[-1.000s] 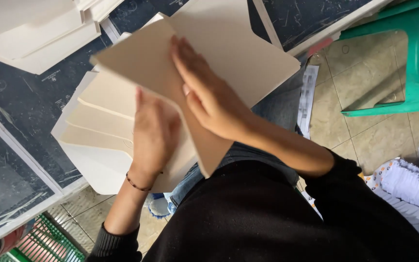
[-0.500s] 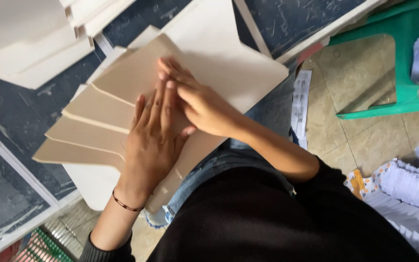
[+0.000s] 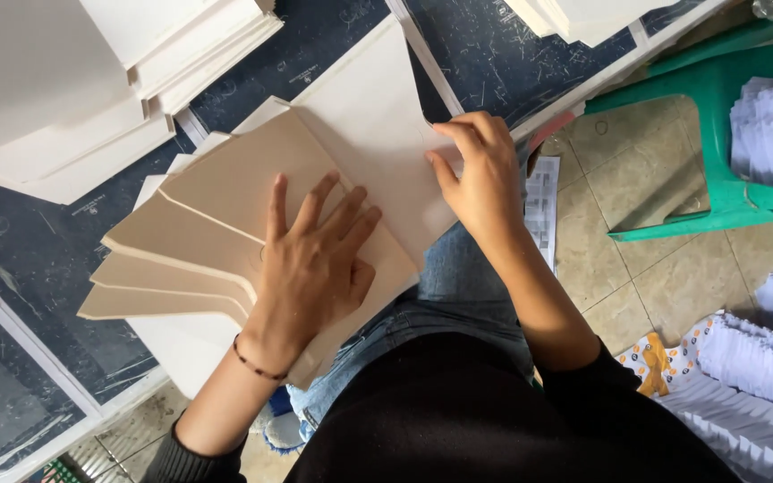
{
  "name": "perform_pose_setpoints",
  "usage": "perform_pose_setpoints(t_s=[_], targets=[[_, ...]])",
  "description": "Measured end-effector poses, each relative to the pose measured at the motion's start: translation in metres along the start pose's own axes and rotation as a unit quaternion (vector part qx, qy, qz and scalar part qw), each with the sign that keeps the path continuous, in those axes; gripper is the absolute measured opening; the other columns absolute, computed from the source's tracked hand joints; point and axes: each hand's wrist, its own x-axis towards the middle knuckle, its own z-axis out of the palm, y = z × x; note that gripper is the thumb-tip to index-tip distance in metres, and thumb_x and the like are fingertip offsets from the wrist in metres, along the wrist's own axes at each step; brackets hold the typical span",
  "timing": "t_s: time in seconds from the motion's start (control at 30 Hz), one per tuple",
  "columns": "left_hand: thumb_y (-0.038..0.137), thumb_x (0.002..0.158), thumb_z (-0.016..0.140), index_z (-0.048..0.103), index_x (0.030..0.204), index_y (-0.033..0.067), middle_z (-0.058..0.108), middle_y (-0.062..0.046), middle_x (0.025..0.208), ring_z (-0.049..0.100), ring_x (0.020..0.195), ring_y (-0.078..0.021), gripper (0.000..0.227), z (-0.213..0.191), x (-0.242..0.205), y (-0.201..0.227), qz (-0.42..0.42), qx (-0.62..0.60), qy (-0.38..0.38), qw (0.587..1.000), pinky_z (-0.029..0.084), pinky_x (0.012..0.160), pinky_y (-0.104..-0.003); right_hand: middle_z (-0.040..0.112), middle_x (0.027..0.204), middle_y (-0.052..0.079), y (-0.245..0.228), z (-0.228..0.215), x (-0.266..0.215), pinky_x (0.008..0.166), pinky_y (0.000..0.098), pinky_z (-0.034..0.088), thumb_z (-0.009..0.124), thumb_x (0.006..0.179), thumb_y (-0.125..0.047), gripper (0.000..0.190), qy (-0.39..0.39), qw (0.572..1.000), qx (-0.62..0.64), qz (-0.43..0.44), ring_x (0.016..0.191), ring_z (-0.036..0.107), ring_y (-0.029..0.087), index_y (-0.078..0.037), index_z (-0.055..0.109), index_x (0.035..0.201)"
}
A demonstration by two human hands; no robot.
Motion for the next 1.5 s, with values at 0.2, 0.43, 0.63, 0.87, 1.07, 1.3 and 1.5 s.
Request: perform_pose_setpoints(t_s=[0.2,0.43,0.63,0.87,1.07,1.3,1.5], targets=[[0.025,0.099,0.059,0.076,0.136,0.0224,0.071,-0.002,0.149,0.054,0.149,-0.0313,0.040,-0.022,-0.028,-0.005,-0.066,0.003,-0.035,0.997,0.028,0.128,-0.068,0.064,0.122,0.009,-0.012,0.011,-0.005,0.096,0.0480,0.054,0.083,0.098,0.001,0.026,0.020,0.998,-0.059,0.010,0.108,0.065,0.033,-0.003,0.074,0.121],[0.033,0.105,0.054,0.064,0.156,0.0266,0.058,-0.005,0.166,0.046,0.158,-0.0324,0.052,-0.001,-0.047,-0.015,-0.047,0.016,-0.006,0.999,0.023,0.132,-0.062,0.059,0.121,0.017,-0.016,0.007,0.007,0.093,0.0485,0.054,0.078,0.103,-0.001,0.021,0.009,0.998,-0.065,-0.001,0.107,0.061,0.037,0.002,0.060,0.112],[0.036,0.105,0.054,0.065,0.155,0.0256,0.060,-0.007,0.163,0.048,0.156,-0.0329,0.052,0.005,-0.047,-0.018,-0.039,0.022,0.021,0.999,0.023,0.132,-0.062,0.060,0.123,0.017,0.000,-0.036,0.036,0.097,0.0451,0.052,0.077,0.108,-0.018,0.025,-0.149,0.988,0.007,0.038,0.113,0.061,0.034,0.002,0.065,0.116],[0.030,0.102,0.057,0.066,0.152,0.0253,0.059,-0.006,0.164,0.050,0.155,-0.0306,0.051,0.005,-0.048,-0.016,-0.042,0.018,0.037,0.998,0.027,0.130,-0.062,0.072,0.123,0.008,-0.012,-0.097,0.087,0.099,0.0292,0.062,0.049,0.113,-0.023,0.034,-0.371,0.839,0.387,0.091,0.113,0.072,0.019,-0.002,0.064,0.134],[0.027,0.100,0.061,0.066,0.150,0.0245,0.062,-0.005,0.161,0.056,0.149,-0.0304,0.050,0.001,-0.045,-0.015,-0.048,0.006,0.057,0.997,0.034,0.127,-0.062,0.047,0.166,0.025,-0.089,-0.034,0.050,0.133,0.0461,0.046,0.056,0.115,-0.024,0.061,-0.219,0.909,0.356,0.001,0.155,0.051,0.036,0.001,0.032,0.165],[0.005,0.105,0.056,0.039,0.150,-0.0186,0.045,-0.041,0.149,0.048,0.140,-0.0617,0.053,0.019,-0.066,-0.025,-0.089,-0.172,0.154,0.969,0.044,0.123,-0.069,0.012,0.186,0.020,-0.119,0.034,-0.004,0.151,0.0500,0.017,0.052,0.119,-0.002,0.069,-0.187,0.937,0.280,-0.090,0.178,0.013,0.037,-0.002,0.012,0.176],[-0.007,0.081,0.045,0.040,0.153,-0.0067,0.031,-0.027,0.157,0.035,0.155,-0.0491,0.073,-0.039,-0.078,-0.020,-0.260,-0.395,0.308,0.826,0.045,0.123,-0.065,0.023,0.180,0.028,-0.119,0.053,-0.010,0.135,0.0552,0.019,0.052,0.116,-0.007,0.062,-0.200,0.945,0.248,-0.068,0.167,0.023,0.043,0.004,0.029,0.172]])
